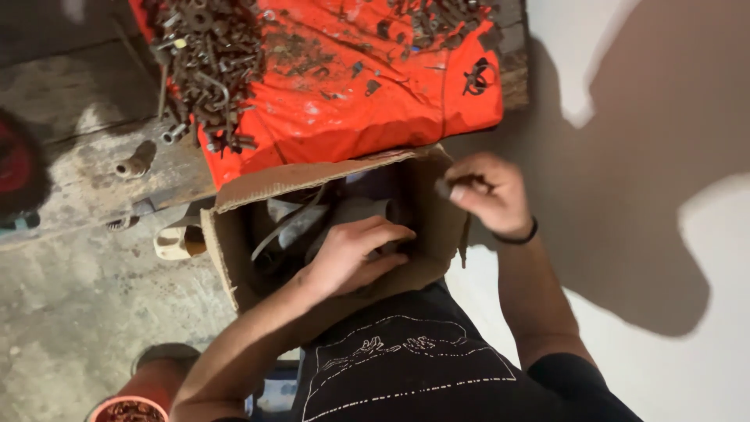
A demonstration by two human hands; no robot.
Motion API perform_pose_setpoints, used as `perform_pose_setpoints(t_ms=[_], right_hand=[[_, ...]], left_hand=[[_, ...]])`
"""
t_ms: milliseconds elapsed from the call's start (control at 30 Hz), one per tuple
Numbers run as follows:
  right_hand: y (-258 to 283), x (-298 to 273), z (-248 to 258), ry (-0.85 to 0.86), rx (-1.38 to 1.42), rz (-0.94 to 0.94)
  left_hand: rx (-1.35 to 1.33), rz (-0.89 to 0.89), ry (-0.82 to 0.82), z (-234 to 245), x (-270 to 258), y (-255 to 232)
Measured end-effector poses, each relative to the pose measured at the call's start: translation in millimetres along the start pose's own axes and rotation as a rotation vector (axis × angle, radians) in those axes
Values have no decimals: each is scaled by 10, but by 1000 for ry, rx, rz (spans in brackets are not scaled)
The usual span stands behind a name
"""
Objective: The person sorts a pile of rusty metal hardware, including bolts, nuts, and washers, on a red cloth. They pick up individual pieces and place them into a cardboard box containing larger metal parts. The person also moves a blue toolbox on the floor.
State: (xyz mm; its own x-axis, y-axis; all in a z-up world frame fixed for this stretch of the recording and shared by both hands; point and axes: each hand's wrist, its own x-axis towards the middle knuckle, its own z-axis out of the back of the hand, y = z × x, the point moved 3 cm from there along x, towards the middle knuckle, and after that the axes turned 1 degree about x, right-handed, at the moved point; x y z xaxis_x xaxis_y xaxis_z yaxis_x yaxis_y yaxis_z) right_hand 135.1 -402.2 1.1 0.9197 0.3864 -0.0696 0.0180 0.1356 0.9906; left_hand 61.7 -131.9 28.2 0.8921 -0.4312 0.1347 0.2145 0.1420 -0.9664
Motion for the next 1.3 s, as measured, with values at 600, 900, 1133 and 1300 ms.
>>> perform_pose_setpoints(t_ms=[600,900,1133,1300], right_hand=[[1501,-371,-604,-38,-271,564],[1473,-468,-581,-83,-222,636],[1478,-526,-504,-102,-201,647],[1423,-555,-472,-86,-147,686]], left_hand=[[32,-160,-204,165,91,-1067],[-172,-105,-179,25,7,-1105],[-546,49,-106,-216,-86,-884],[-838,130,-40,-307,-106,-848]])
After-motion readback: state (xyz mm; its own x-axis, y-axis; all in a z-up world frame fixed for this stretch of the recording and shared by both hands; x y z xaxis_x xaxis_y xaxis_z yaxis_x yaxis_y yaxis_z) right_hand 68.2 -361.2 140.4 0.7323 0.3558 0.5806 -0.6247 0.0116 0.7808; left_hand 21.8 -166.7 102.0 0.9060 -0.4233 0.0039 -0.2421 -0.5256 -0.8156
